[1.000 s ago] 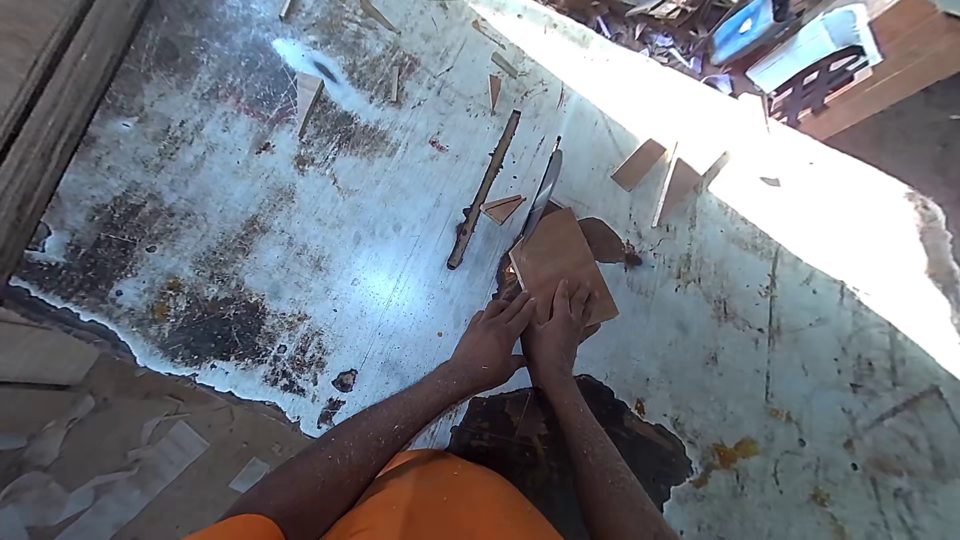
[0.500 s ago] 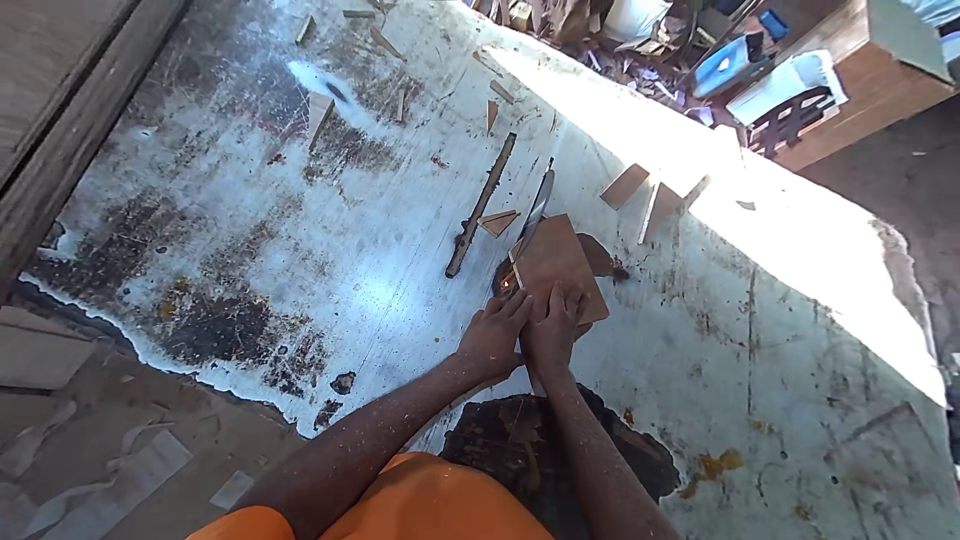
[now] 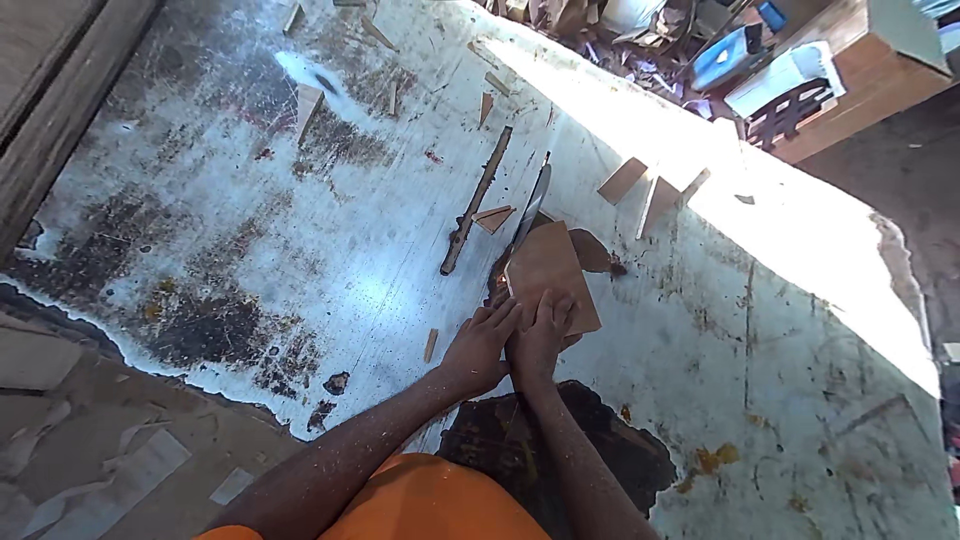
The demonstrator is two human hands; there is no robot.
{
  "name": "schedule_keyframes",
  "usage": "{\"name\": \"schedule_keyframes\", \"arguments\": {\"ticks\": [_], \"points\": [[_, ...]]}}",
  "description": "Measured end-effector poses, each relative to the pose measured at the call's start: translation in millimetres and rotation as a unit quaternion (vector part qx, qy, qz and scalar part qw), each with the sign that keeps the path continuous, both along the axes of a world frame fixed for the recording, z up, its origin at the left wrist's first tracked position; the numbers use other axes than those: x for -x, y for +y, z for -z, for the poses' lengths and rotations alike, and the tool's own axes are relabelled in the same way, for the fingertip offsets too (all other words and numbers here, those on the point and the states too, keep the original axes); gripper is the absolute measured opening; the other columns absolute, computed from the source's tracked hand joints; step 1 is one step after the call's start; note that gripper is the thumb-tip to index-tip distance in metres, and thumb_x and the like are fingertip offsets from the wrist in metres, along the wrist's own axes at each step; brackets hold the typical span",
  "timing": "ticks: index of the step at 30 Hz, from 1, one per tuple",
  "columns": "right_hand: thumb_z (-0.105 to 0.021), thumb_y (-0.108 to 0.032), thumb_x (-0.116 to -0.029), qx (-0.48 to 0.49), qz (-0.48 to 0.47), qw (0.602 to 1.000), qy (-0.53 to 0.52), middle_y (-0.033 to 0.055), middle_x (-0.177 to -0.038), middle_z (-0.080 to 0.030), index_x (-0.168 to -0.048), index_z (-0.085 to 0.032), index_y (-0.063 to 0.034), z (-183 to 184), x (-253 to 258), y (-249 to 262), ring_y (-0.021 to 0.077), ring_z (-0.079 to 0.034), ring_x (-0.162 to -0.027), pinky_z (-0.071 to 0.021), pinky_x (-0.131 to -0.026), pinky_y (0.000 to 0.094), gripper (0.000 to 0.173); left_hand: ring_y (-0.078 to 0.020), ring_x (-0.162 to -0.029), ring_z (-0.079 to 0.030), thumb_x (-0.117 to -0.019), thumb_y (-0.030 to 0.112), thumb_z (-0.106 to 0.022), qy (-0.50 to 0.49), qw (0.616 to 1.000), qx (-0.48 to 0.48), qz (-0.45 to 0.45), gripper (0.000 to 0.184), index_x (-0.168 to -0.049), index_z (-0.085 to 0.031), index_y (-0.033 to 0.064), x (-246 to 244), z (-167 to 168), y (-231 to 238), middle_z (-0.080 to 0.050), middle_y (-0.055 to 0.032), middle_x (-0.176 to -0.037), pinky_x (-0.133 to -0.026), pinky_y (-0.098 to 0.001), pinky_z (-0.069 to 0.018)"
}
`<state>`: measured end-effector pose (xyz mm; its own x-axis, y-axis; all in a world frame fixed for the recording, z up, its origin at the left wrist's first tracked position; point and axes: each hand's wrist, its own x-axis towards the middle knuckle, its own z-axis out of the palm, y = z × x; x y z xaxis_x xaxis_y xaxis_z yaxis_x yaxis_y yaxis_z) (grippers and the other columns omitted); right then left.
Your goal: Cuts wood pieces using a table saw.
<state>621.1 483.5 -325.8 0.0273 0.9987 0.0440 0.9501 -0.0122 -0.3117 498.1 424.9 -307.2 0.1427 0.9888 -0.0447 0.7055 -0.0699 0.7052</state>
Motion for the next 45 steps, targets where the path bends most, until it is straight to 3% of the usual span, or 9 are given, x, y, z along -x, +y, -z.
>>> {"name": "schedule_keyframes", "arguments": {"ticks": [10, 19, 25, 28, 31, 33, 38, 41, 45], "points": [[-0.037, -0.051, -0.1064, 0.015, 0.025, 0.999, -0.023, 0.0249, -0.168, -0.017, -0.163, -0.026, -0.0103, -2.5, 18.0, 0.9, 0.0456, -0.007, -0.157, -0.0088, -0.114, 0.0812, 0.071, -0.0266, -0.139, -0.046, -0.0737, 0.015, -0.085, -0.016, 1.000, -0.011, 0.008, 0.101, -0.161, -0.035, 0.0201, 8.4, 4.4, 7.4, -0.029, 0.0062, -0.168, -0.104, -0.0466, -0.0503], [-0.039, -0.046, -0.1064, 0.030, 0.067, 0.997, -0.031, 0.0257, -0.167, -0.021, -0.162, -0.027, -0.0068, -14.9, 38.9, 3.3, 0.0458, -0.007, -0.157, -0.0116, -0.113, 0.0812, 0.068, -0.0242, -0.136, -0.050, -0.0721, 0.015, -0.088, -0.020, 0.999, -0.034, 0.037, 0.101, -0.160, -0.038, 0.0167, 22.7, 9.1, 16.9, -0.031, 0.0041, -0.167, -0.107, -0.0422, -0.0492], [-0.041, -0.047, -0.1058, 0.049, 0.040, 0.997, -0.043, 0.0278, -0.168, -0.011, -0.163, -0.020, -0.0078, -14.4, 35.1, 0.1, 0.0490, -0.003, -0.156, -0.0130, -0.111, 0.0836, 0.073, -0.0243, -0.133, -0.052, -0.0736, 0.016, -0.088, -0.023, 0.998, -0.034, 0.048, 0.097, -0.158, -0.041, 0.0153, 27.4, 6.5, 17.1, -0.034, 0.0034, -0.166, -0.105, -0.0416, -0.0502], [-0.042, -0.050, -0.1053, 0.030, -0.029, 0.999, -0.031, 0.0226, -0.171, -0.009, -0.165, -0.020, -0.0106, -11.1, 7.5, -7.1, 0.0432, -0.003, -0.158, -0.0068, -0.115, 0.0805, 0.075, -0.0252, -0.137, -0.048, -0.0767, 0.028, -0.089, 0.004, 0.997, -0.047, 0.056, 0.092, -0.157, -0.044, 0.0183, 23.7, 3.9, 10.3, -0.040, 0.0031, -0.163, -0.107, -0.0446, -0.0485], [-0.047, -0.049, -0.1018, -0.006, -0.074, 0.997, 0.000, 0.0158, -0.171, -0.018, -0.163, -0.028, -0.0138, -2.2, -18.7, -6.6, 0.0354, -0.006, -0.159, -0.0015, -0.120, 0.0744, 0.073, -0.0223, -0.141, -0.044, -0.0843, 0.035, -0.082, 0.020, 0.997, -0.024, 0.065, 0.087, -0.159, -0.039, 0.0233, 18.6, 4.0, 1.6, -0.034, 0.0097, -0.165, -0.104, -0.0469, -0.0468], [-0.046, -0.049, -0.1021, -0.006, -0.072, 0.997, 0.005, 0.0150, -0.172, -0.014, -0.164, -0.026, -0.0149, 0.5, -20.7, -8.5, 0.0334, -0.004, -0.160, 0.0005, -0.121, 0.0732, 0.073, -0.0215, -0.141, -0.042, -0.0845, 0.035, -0.082, 0.016, 0.998, -0.021, 0.060, 0.088, -0.160, -0.038, 0.0239, 16.0, 4.2, -3.5, -0.033, 0.0113, -0.166, -0.103, -0.0469, -0.0463], [-0.040, -0.047, -0.1062, 0.004, -0.037, 0.999, -0.036, 0.0234, -0.170, -0.010, -0.165, -0.019, -0.0097, -2.9, 2.3, -10.8, 0.0421, -0.004, -0.158, -0.0033, -0.116, 0.0797, 0.072, -0.0233, -0.142, -0.043, -0.0788, 0.029, -0.087, 0.009, 0.999, -0.028, 0.043, 0.094, -0.159, -0.039, 0.0215, 15.7, 4.8, -0.5, -0.035, 0.0073, -0.165, -0.105, -0.0465, -0.0472], [-0.037, -0.046, -0.1074, 0.027, -0.022, 0.998, -0.042, 0.0269, -0.170, -0.002, -0.165, -0.012, -0.0073, -5.0, 14.5, -14.1, 0.0440, 0.000, -0.158, -0.0056, -0.115, 0.0817, 0.074, -0.0251, -0.141, -0.045, -0.0750, 0.021, -0.088, -0.002, 0.998, -0.037, 0.045, 0.096, -0.158, -0.041, 0.0180, 21.3, 5.2, 2.2, -0.037, 0.0051, -0.164, -0.107, -0.0464, -0.0478], [-0.037, -0.043, -0.1077, 0.035, 0.007, 0.998, -0.051, 0.0283, -0.169, -0.003, -0.164, -0.014, -0.0060, -3.2, 25.4, -8.1, 0.0461, -0.002, -0.157, -0.0087, -0.114, 0.0813, 0.072, -0.0249, -0.140, -0.045, -0.0751, 0.022, -0.087, -0.005, 0.998, -0.036, 0.046, 0.096, -0.159, -0.040, 0.0196, 25.3, 10.1, 6.9, -0.036, 0.0061, -0.165, -0.106, -0.0465, -0.0488]]}}
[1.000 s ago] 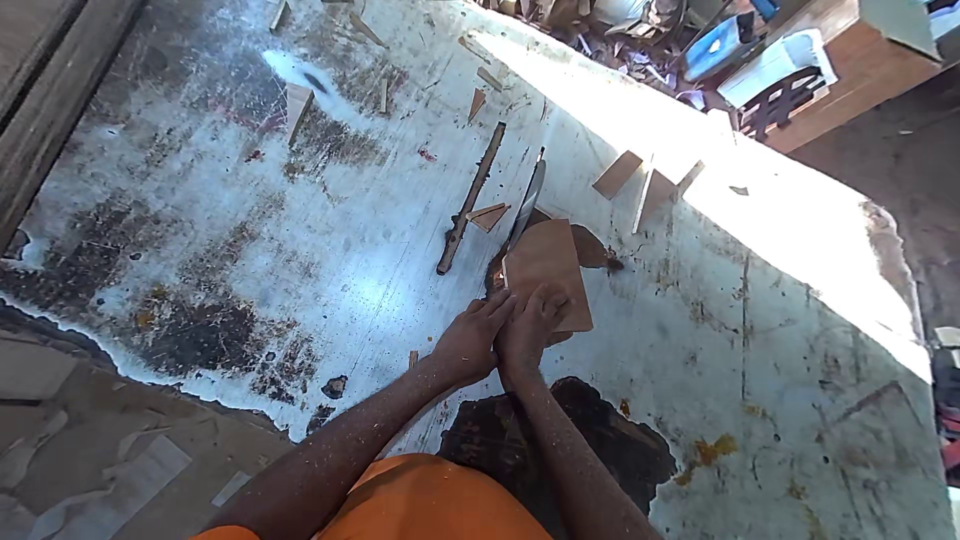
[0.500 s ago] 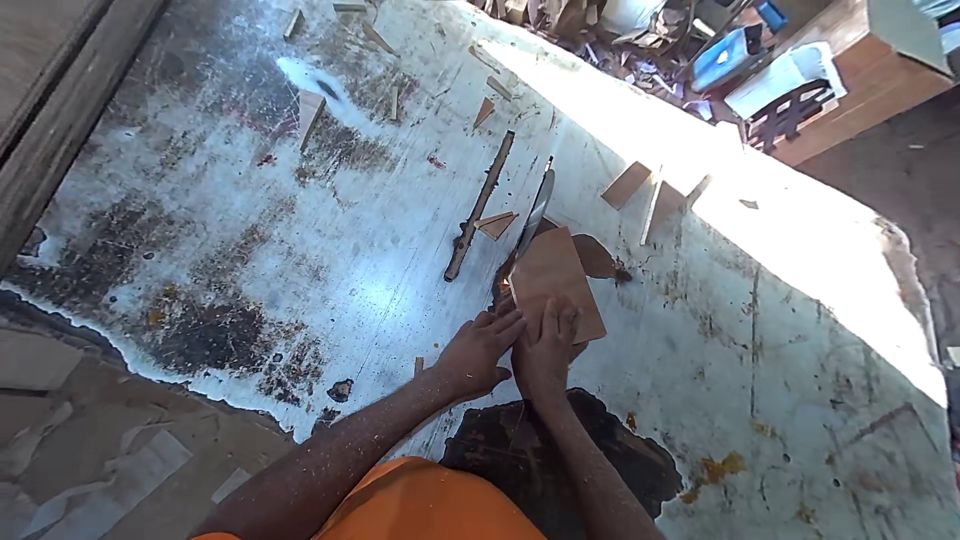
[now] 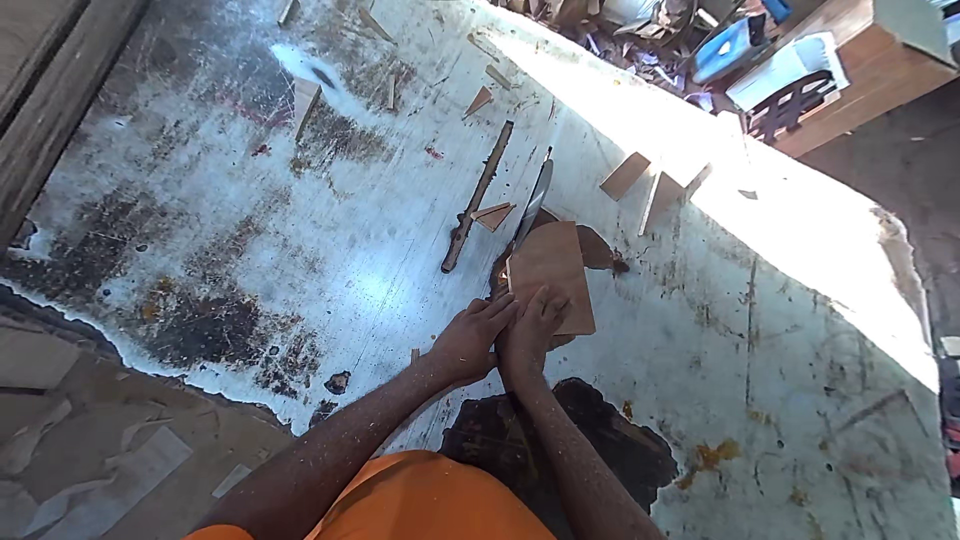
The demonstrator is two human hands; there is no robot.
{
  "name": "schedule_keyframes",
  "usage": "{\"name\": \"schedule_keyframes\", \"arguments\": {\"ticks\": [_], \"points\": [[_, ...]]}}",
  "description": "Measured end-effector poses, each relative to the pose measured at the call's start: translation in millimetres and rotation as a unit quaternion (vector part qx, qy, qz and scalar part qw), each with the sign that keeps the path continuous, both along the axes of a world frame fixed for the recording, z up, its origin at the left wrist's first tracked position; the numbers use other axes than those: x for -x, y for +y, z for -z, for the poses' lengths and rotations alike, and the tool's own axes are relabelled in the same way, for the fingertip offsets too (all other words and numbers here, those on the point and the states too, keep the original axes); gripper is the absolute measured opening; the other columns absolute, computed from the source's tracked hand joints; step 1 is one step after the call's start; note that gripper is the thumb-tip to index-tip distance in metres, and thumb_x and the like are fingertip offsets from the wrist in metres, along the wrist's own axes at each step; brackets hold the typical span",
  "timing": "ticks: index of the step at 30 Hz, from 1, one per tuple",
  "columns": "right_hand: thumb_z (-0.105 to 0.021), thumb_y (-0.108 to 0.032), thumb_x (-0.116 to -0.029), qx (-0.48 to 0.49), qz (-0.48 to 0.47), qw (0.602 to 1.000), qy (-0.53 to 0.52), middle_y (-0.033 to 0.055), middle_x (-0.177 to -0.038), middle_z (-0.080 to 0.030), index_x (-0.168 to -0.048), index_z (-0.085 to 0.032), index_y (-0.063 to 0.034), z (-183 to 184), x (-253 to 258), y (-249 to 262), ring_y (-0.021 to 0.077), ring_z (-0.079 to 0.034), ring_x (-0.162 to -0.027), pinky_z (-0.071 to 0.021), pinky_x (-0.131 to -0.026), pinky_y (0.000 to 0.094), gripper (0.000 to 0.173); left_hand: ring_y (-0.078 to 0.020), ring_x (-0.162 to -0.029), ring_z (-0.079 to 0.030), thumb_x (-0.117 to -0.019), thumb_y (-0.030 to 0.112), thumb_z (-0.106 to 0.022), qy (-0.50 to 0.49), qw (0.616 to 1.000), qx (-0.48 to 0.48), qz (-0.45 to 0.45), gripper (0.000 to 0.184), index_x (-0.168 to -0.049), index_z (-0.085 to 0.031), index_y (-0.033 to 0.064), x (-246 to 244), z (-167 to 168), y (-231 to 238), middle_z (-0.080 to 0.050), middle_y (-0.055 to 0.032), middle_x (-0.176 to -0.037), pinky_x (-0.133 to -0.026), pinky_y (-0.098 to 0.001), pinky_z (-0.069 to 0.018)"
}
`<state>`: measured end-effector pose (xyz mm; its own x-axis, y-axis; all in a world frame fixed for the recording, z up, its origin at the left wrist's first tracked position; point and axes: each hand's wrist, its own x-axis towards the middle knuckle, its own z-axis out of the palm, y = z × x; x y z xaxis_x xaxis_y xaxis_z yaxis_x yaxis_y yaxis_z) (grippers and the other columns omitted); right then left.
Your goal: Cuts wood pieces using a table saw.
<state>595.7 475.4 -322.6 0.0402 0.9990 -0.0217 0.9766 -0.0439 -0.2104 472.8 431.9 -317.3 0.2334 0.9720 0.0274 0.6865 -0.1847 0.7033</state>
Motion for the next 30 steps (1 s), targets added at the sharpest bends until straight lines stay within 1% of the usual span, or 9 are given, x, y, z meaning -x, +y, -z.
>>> {"name": "schedule_keyframes", "arguments": {"ticks": [5, 10, 14, 17, 20, 23, 26, 28, 30], "points": [[-0.039, -0.042, -0.1071, 0.014, 0.023, 1.000, -0.004, 0.0277, -0.169, -0.001, -0.165, -0.012, -0.0081, -2.7, 9.1, 4.0, 0.0476, 0.000, -0.157, -0.0112, -0.109, 0.0854, 0.072, -0.0258, -0.138, -0.047, -0.0717, 0.019, -0.090, -0.003, 1.000, 0.001, 0.011, 0.102, -0.160, -0.038, 0.0193, 3.7, 0.0, 6.0, -0.035, 0.0055, -0.165, -0.106, -0.0449, -0.0497], [-0.041, -0.041, -0.1068, 0.011, 0.021, 1.000, 0.007, 0.0286, -0.169, -0.002, -0.164, -0.011, -0.0058, -1.4, 11.4, 4.6, 0.0481, 0.002, -0.156, -0.0115, -0.109, 0.0858, 0.074, -0.0251, -0.140, -0.046, -0.0746, 0.016, -0.086, -0.010, 1.000, 0.007, 0.023, 0.099, -0.160, -0.037, 0.0176, 7.4, 2.1, 9.6, -0.034, 0.0043, -0.166, -0.108, -0.0437, -0.0481], [-0.048, -0.040, -0.1034, 0.009, 0.051, 0.999, -0.017, 0.0295, -0.168, -0.005, -0.164, -0.013, -0.0044, -4.6, 21.6, 9.5, 0.0477, -0.001, -0.157, -0.0111, -0.110, 0.0847, 0.078, -0.0245, -0.140, -0.046, -0.0755, 0.014, -0.085, -0.010, 0.999, 0.020, 0.028, 0.099, -0.161, -0.036, 0.0175, 10.1, -1.9, 12.1, -0.032, 0.0050, -0.167, -0.110, -0.0417, -0.0472], [-0.044, -0.041, -0.1046, 0.005, 0.067, 0.998, -0.022, 0.0284, -0.169, -0.007, -0.163, -0.015, -0.0040, -5.8, 27.7, 13.1, 0.0466, -0.003, -0.157, -0.0107, -0.110, 0.0840, 0.076, -0.0253, -0.138, -0.049, -0.0756, 0.014, -0.086, -0.013, 0.999, 0.019, 0.037, 0.099, -0.161, -0.036, 0.0150, 14.2, -4.6, 17.2, -0.031, 0.0040, -0.168, -0.109, -0.0416, -0.0478], [-0.043, -0.040, -0.1056, 0.006, 0.066, 0.998, -0.008, 0.0300, -0.168, -0.009, -0.162, -0.017, -0.0008, -9.6, 31.3, 17.7, 0.0477, -0.002, -0.157, -0.0095, -0.110, 0.0844, 0.073, -0.0256, -0.135, -0.051, -0.0773, 0.017, -0.086, -0.012, 0.999, 0.029, 0.043, 0.099, -0.162, -0.034, 0.0152, 17.3, -6.6, 23.9, -0.030, 0.0037, -0.168, -0.108, -0.0415, -0.0483], [-0.039, -0.042, -0.1059, 0.006, 0.069, 0.998, -0.009, 0.0314, -0.166, -0.014, -0.161, -0.021, 0.0008, -13.0, 35.5, 21.9, 0.0492, -0.004, -0.156, -0.0114, -0.110, 0.0850, 0.072, -0.0281, -0.133, -0.052, -0.0775, 0.017, -0.086, -0.017, 0.998, 0.032, 0.043, 0.098, -0.161, -0.035, 0.0139, 20.0, -9.0, 29.7, -0.032, 0.0015, -0.167, -0.107, -0.0438, -0.0487], [-0.043, -0.040, -0.1048, 0.020, 0.068, 0.997, -0.009, 0.0300, -0.168, -0.009, -0.163, -0.017, -0.0024, -14.6, 34.9, 19.8, 0.0486, -0.003, -0.156, -0.0119, -0.109, 0.0849, 0.074, -0.0276, -0.134, -0.052, -0.0774, 0.018, -0.087, -0.015, 0.998, 0.037, 0.052, 0.097, -0.161, -0.036, 0.0159, 21.5, -10.4, 30.5, -0.032, 0.0023, -0.167, -0.108, -0.0437, -0.0483], [-0.046, -0.039, -0.1038, 0.024, 0.056, 0.998, -0.002, 0.0276, -0.168, -0.009, -0.163, -0.017, -0.0056, -15.6, 34.3, 11.9, 0.0472, -0.003, -0.157, -0.0121, -0.110, 0.0842, 0.074, -0.0268, -0.135, -0.051, -0.0776, 0.017, -0.086, -0.011, 0.998, 0.035, 0.057, 0.097, -0.161, -0.036, 0.0169, 23.8, -11.0, 26.4, -0.032, 0.0031, -0.168, -0.108, -0.0432, -0.0487], [-0.048, -0.038, -0.1035, 0.026, 0.054, 0.998, 0.001, 0.0263, -0.169, -0.009, -0.163, -0.018, -0.0059, -17.7, 36.2, 6.7, 0.0466, -0.003, -0.157, -0.0130, -0.110, 0.0840, 0.074, -0.0258, -0.136, -0.050, -0.0772, 0.014, -0.085, -0.012, 0.998, 0.035, 0.056, 0.097, -0.161, -0.036, 0.0174, 25.0, -10.1, 22.7, -0.032, 0.0037, -0.167, -0.108, -0.0426, -0.0485]]}}
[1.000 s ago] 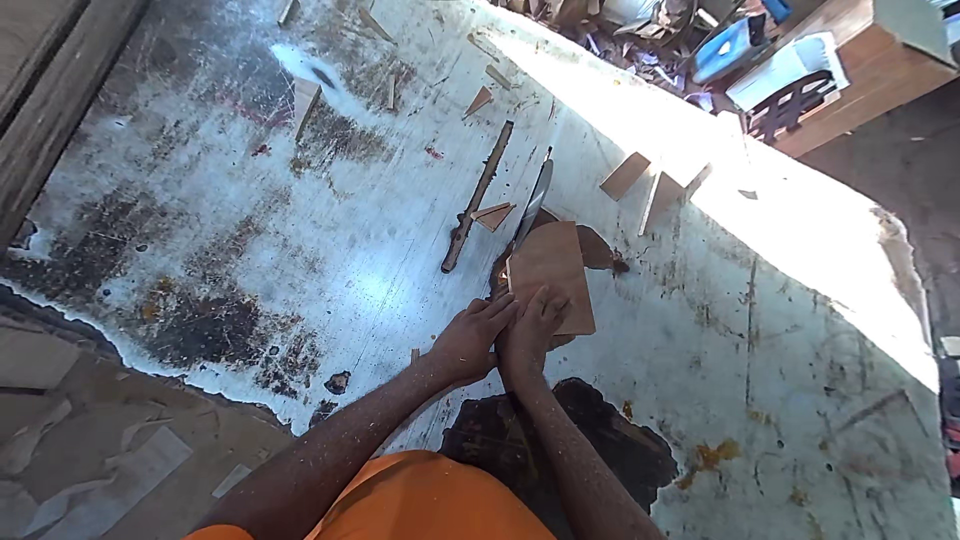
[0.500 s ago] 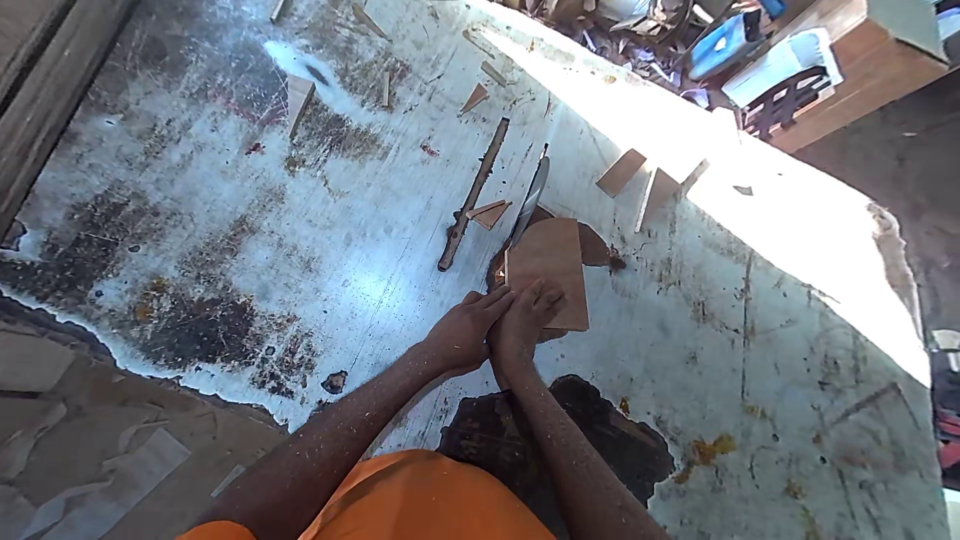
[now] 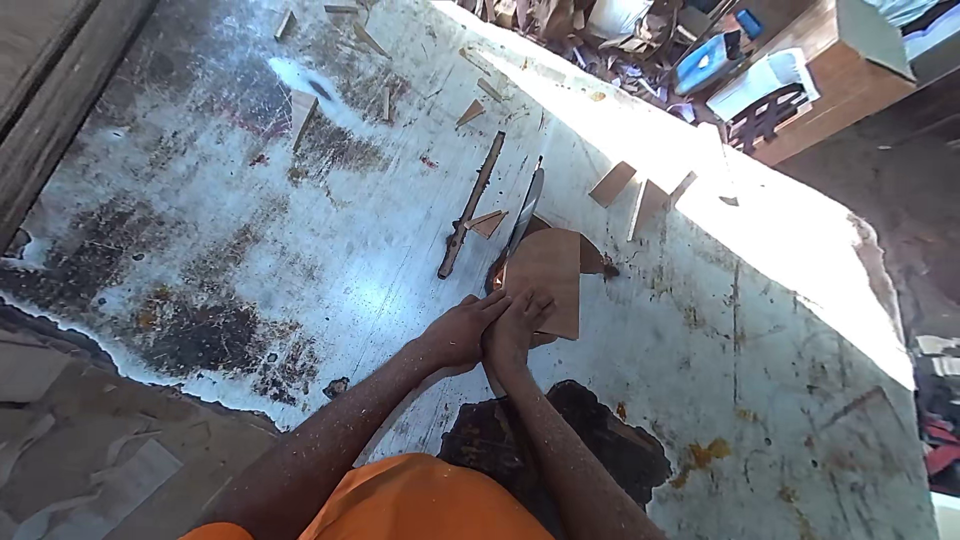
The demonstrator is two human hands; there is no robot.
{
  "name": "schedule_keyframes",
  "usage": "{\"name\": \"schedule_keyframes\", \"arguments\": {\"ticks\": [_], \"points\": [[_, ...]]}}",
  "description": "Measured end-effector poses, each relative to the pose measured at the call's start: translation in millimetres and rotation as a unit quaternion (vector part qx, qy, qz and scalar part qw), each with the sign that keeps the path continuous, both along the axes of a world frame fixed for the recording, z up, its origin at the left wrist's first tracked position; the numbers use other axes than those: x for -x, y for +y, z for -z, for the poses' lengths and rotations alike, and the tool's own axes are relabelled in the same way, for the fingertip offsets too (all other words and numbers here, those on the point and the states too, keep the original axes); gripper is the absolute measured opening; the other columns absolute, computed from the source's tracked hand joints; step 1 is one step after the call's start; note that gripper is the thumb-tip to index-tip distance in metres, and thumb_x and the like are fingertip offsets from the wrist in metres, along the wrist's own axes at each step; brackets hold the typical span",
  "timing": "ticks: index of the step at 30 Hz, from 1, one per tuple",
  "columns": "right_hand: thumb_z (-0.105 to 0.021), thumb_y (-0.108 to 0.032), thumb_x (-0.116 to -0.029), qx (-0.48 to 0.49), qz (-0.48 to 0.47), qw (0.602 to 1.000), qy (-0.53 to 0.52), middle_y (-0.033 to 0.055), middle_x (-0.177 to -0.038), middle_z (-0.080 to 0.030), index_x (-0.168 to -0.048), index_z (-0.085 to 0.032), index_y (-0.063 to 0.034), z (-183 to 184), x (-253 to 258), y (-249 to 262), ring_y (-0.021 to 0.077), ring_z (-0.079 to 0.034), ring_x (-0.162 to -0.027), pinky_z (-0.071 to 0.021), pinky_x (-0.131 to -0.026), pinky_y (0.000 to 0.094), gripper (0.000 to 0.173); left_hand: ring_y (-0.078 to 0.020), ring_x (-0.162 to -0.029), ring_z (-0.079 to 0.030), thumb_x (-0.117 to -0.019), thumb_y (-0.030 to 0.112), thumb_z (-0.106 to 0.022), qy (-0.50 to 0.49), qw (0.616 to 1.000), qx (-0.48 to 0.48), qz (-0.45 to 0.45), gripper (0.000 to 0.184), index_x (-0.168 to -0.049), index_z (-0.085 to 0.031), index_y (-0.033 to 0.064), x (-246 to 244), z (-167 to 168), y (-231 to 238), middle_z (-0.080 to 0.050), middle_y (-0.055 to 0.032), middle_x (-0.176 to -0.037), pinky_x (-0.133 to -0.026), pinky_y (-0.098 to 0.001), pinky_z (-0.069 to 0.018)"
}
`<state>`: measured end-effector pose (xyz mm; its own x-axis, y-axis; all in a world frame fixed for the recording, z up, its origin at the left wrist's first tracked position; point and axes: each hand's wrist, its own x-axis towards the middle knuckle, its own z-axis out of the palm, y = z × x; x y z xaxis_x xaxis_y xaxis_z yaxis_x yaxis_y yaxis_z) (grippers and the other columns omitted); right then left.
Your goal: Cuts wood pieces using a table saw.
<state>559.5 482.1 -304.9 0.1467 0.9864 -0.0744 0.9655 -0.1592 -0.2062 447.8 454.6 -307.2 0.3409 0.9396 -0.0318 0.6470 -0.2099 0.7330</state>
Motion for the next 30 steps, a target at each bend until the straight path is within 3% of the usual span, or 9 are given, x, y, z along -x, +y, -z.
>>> {"name": "schedule_keyframes", "arguments": {"ticks": [6, 9, 12, 17, 22, 24, 26, 30], "points": [[-0.054, -0.038, -0.1007, -0.004, 0.018, 1.000, 0.004, 0.0290, -0.168, -0.007, -0.162, -0.018, -0.0025, 0.1, 11.1, 6.5, 0.0480, -0.003, -0.156, -0.0154, -0.108, 0.0853, 0.079, -0.0219, -0.137, -0.051, -0.0836, 0.008, -0.079, -0.037, 0.999, -0.002, -0.023, 0.087, -0.160, -0.037, 0.0159, 9.3, -2.6, -6.8, -0.040, 0.0038, -0.163, -0.113, -0.0395, -0.0445], [-0.048, -0.043, -0.1041, 0.005, -0.002, 1.000, -0.008, 0.0297, -0.167, -0.009, -0.160, -0.021, -0.0021, -2.1, 5.0, 2.0, 0.0498, -0.006, -0.155, -0.0167, -0.108, 0.0848, 0.075, -0.0194, -0.136, -0.052, -0.0896, 0.018, -0.076, -0.062, 0.997, 0.001, -0.046, 0.075, -0.157, -0.044, 0.0194, 27.9, -3.7, -10.5, -0.048, 0.0052, -0.158, -0.113, -0.0404, -0.0441], [-0.043, -0.045, -0.1059, 0.018, -0.011, 1.000, 0.002, 0.0262, -0.169, -0.004, -0.163, -0.018, -0.0057, 0.0, -2.2, -4.5, 0.0469, -0.001, -0.157, -0.0116, -0.112, 0.0832, 0.074, -0.0220, -0.132, -0.057, -0.0945, 0.027, -0.072, -0.071, 0.987, -0.007, -0.142, 0.058, -0.149, -0.055, 0.0196, 53.7, -3.8, -5.1, -0.062, -0.0024, -0.142, -0.112, -0.0461, -0.0467], [-0.048, -0.049, -0.1034, 0.021, 0.020, 1.000, 0.009, 0.0253, -0.170, -0.007, -0.163, -0.020, -0.0050, -1.0, 8.1, 13.7, 0.0456, -0.001, -0.157, -0.0104, -0.111, 0.0836, 0.079, -0.0278, -0.128, -0.058, -0.0967, 0.033, -0.067, -0.031, 0.959, -0.041, -0.280, 0.053, -0.146, -0.057, 0.0168, 78.9, -7.5, 37.8, -0.064, -0.0072, -0.138, -0.109, -0.0478, -0.0481], [-0.046, -0.049, -0.1039, -0.005, -0.007, 1.000, 0.009, 0.0257, -0.169, -0.009, -0.162, -0.022, -0.0056, -0.9, 5.3, 7.6, 0.0465, -0.005, -0.157, -0.0111, -0.111, 0.0843, 0.077, -0.0325, -0.129, -0.055, -0.0985, 0.041, -0.063, -0.007, 0.951, -0.034, -0.307, 0.053, -0.144, -0.059, 0.0140, 80.5, -11.2, 103.0, -0.062, -0.0103, -0.138, -0.107, -0.0507, -0.0478], [-0.043, -0.049, -0.1061, -0.013, -0.063, 0.998, 0.015, 0.0261, -0.170, -0.007, -0.164, -0.018, -0.0052, 1.6, -4.2, -12.8, 0.0483, -0.003, -0.156, -0.0069, -0.113, 0.0837, 0.076, -0.0328, -0.125, -0.057, -0.0971, 0.044, -0.064, 0.000, 0.946, -0.033, -0.321, 0.048, -0.136, -0.067, 0.0161, 77.1, -9.1, 126.3, -0.065, -0.0104, -0.131, -0.103, -0.0523, -0.0496], [-0.043, -0.040, -0.1072, 0.002, -0.099, 0.995, 0.017, 0.0221, -0.171, -0.007, -0.164, -0.022, -0.0094, -2.5, -18.7, -34.7, 0.0440, -0.002, -0.158, -0.0062, -0.115, 0.0813, 0.068, -0.0332, -0.119, -0.058, -0.0930, 0.049, -0.067, 0.022, 0.950, -0.046, -0.307, 0.042, -0.123, -0.074, 0.0191, 72.2, -4.9, 143.8, -0.067, -0.0097, -0.122, -0.097, -0.0553, -0.0500], [-0.050, -0.035, -0.1018, -0.016, -0.106, 0.994, 0.006, 0.0128, -0.168, -0.028, -0.160, -0.039, -0.0153, -2.8, -65.8, -71.5, 0.0336, -0.018, -0.158, -0.0114, -0.121, 0.0722, 0.062, -0.0292, -0.115, -0.059, -0.0939, 0.048, -0.067, 0.047, 0.973, -0.059, -0.218, 0.031, -0.114, -0.078, 0.0273, 67.7, -0.3, 135.7, -0.067, -0.0061, -0.118, -0.095, -0.0535, -0.0506]]}}
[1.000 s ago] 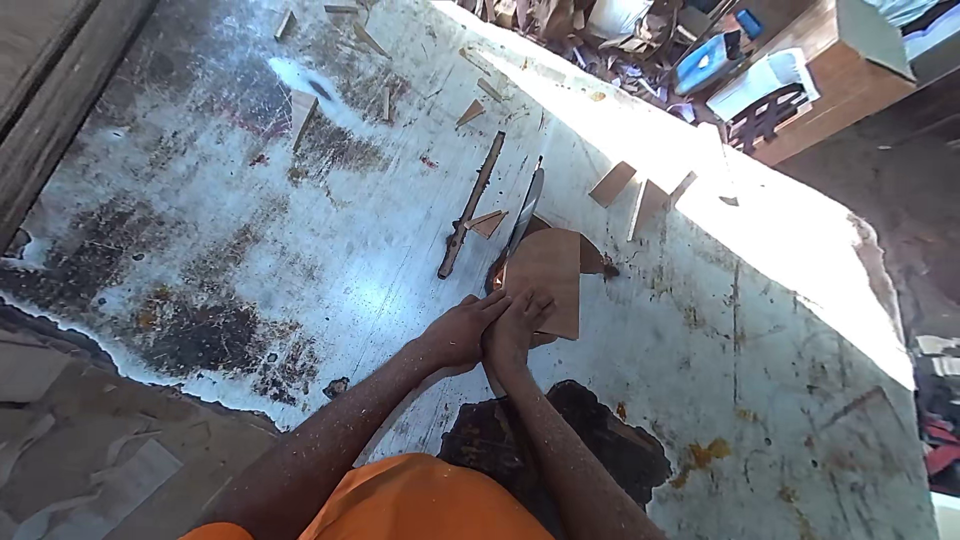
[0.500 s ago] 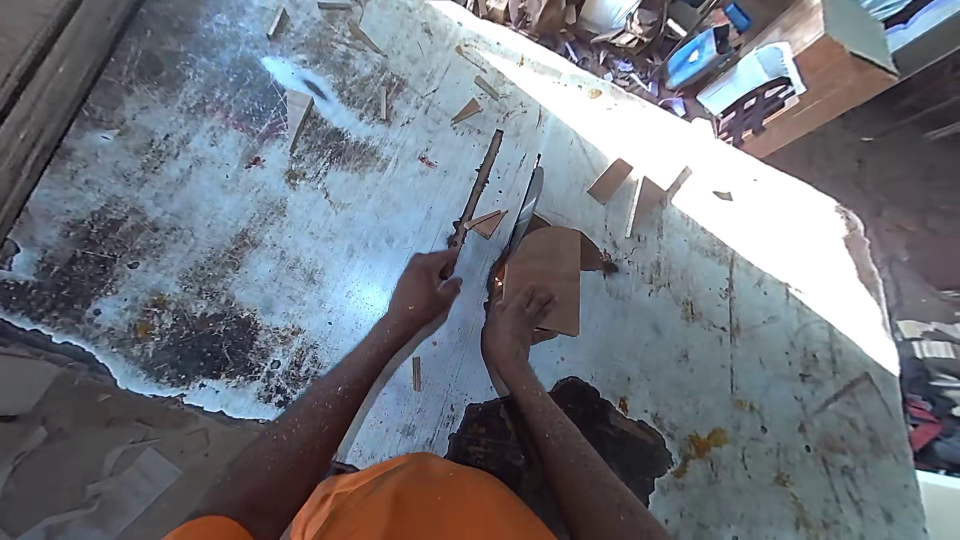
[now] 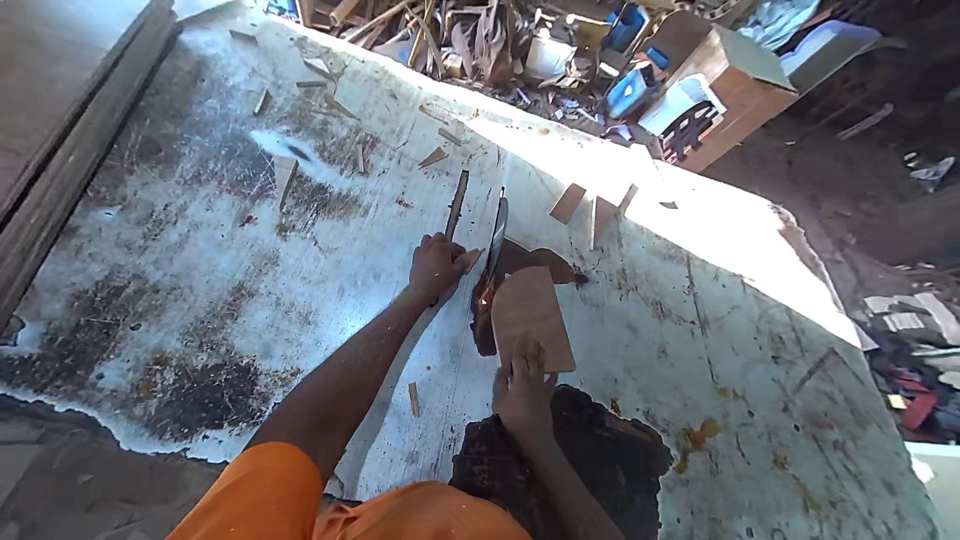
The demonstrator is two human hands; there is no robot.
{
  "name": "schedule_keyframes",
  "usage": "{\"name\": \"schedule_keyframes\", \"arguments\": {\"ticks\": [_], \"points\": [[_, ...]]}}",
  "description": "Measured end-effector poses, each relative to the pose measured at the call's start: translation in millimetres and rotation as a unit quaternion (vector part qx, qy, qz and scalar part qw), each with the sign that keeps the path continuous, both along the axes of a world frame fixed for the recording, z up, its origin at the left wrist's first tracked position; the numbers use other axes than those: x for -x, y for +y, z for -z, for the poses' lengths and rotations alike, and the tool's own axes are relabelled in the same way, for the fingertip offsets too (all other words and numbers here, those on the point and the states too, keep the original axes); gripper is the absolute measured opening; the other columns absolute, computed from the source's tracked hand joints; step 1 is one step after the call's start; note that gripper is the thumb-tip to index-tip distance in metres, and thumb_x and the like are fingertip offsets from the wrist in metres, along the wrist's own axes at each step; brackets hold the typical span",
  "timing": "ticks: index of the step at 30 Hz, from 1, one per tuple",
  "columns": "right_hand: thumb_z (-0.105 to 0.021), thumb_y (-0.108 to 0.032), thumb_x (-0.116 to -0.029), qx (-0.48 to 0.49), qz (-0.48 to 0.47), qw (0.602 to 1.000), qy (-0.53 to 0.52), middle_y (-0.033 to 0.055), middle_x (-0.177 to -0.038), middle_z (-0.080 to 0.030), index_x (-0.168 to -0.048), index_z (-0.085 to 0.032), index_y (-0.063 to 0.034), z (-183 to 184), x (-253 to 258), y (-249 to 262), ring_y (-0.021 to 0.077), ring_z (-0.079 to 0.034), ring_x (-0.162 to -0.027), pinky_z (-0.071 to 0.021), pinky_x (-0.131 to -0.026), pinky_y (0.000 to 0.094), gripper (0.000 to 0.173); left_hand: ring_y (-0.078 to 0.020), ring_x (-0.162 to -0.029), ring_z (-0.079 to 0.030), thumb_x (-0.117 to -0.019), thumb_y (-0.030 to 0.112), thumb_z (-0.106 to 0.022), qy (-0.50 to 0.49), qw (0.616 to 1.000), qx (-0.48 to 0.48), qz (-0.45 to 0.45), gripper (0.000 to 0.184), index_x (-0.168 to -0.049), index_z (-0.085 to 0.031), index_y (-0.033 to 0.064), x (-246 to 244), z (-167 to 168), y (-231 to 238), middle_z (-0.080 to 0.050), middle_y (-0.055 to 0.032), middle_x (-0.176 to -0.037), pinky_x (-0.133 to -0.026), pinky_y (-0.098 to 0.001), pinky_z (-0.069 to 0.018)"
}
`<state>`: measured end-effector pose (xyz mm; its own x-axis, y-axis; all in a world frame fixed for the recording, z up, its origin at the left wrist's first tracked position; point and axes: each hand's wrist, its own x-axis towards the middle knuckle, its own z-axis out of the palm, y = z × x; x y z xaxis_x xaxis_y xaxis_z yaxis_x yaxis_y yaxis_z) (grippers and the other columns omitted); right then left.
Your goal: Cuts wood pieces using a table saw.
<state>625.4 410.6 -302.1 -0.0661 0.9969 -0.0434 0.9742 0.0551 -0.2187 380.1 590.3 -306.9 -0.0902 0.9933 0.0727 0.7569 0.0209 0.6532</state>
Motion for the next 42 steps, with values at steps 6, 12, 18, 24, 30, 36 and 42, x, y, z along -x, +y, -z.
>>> {"name": "schedule_keyframes", "arguments": {"ticks": [6, 12, 18, 24, 30, 36, 42], "points": [[-0.048, -0.045, -0.1012, -0.116, 0.015, 0.993, 0.006, 0.0161, -0.163, -0.038, -0.154, -0.047, -0.0080, 21.7, -68.0, -58.3, 0.0356, -0.032, -0.153, -0.0191, -0.121, 0.0692, 0.064, -0.0240, -0.123, -0.058, -0.0994, 0.031, -0.064, -0.005, 0.996, -0.007, 0.083, 0.024, -0.119, -0.076, 0.0275, 38.8, 9.3, -98.9, -0.066, 0.0010, -0.130, -0.104, -0.0500, -0.0489], [-0.042, -0.046, -0.1021, -0.170, 0.024, 0.985, 0.010, 0.0167, -0.163, -0.039, -0.155, -0.046, -0.0080, 35.0, -79.1, -75.7, 0.0363, -0.033, -0.153, -0.0163, -0.121, 0.0700, 0.065, -0.0186, -0.144, -0.043, -0.0876, 0.071, -0.062, 0.064, 0.990, 0.036, 0.118, 0.068, -0.141, -0.062, 0.0288, 18.9, -3.8, -225.0, -0.051, 0.0064, -0.152, -0.117, -0.0528, -0.0371], [-0.045, -0.046, -0.1011, -0.166, 0.031, 0.986, -0.008, 0.0149, -0.161, -0.043, -0.152, -0.051, -0.0103, 28.0, -79.9, -72.9, 0.0359, -0.036, -0.151, -0.0207, -0.119, 0.0701, 0.063, -0.0200, -0.133, -0.055, -0.1048, 0.046, -0.049, 0.176, 0.960, -0.061, 0.210, 0.036, -0.123, -0.069, 0.0218, 42.8, 12.9, -215.2, -0.065, 0.0005, -0.133, -0.116, -0.0488, -0.0392], [-0.046, -0.051, -0.1015, -0.128, 0.036, 0.991, 0.004, 0.0079, -0.160, -0.045, -0.150, -0.054, -0.0180, 24.4, -106.5, -99.1, 0.0301, -0.038, -0.151, -0.0220, -0.121, 0.0675, 0.060, -0.0535, -0.149, -0.027, -0.1006, 0.049, -0.055, 0.196, 0.963, -0.134, -0.129, 0.073, -0.159, -0.035, 0.0100, 125.4, -41.9, -111.2, -0.024, -0.0256, -0.166, -0.114, -0.0750, -0.0253], [-0.045, -0.048, -0.1052, -0.058, 0.078, 0.990, 0.098, -0.0023, -0.154, -0.053, -0.140, -0.064, -0.0235, 2.0, -141.6, -180.0, 0.0197, -0.043, -0.147, -0.0271, -0.123, 0.0567, 0.047, -0.0389, -0.144, -0.044, -0.1005, 0.049, -0.054, 0.028, 0.976, -0.065, 0.204, 0.067, -0.153, -0.046, 0.0077, -65.7, -25.5, -212.2, -0.049, -0.0167, -0.155, -0.119, -0.0601, -0.0345], [-0.069, -0.057, -0.0899, -0.050, 0.369, 0.897, 0.237, 0.0141, -0.164, -0.036, -0.159, -0.038, -0.0100, 1.1, -177.5, -280.2, 0.0323, -0.033, -0.152, -0.0314, -0.122, 0.0550, 0.089, -0.0425, -0.154, -0.026, -0.0905, 0.069, -0.057, 0.044, 0.944, -0.031, 0.326, 0.086, -0.157, -0.044, 0.0161, -228.5, 16.0, -322.2, -0.032, -0.0217, -0.165, -0.121, -0.0635, -0.0272], [-0.065, -0.019, -0.1001, -0.026, 0.466, 0.567, 0.679, 0.0157, -0.110, -0.073, -0.130, -0.058, 0.0017, 42.0, -226.8, -379.6, 0.0255, -0.074, -0.098, -0.0635, -0.086, 0.0443, 0.037, -0.0313, -0.149, -0.040, -0.0958, 0.058, -0.060, 0.034, 0.895, -0.055, 0.442, 0.063, -0.149, -0.055, 0.0252, -273.9, 23.9, -401.5, -0.046, -0.0097, -0.159, -0.118, -0.0568, -0.0382]]}}
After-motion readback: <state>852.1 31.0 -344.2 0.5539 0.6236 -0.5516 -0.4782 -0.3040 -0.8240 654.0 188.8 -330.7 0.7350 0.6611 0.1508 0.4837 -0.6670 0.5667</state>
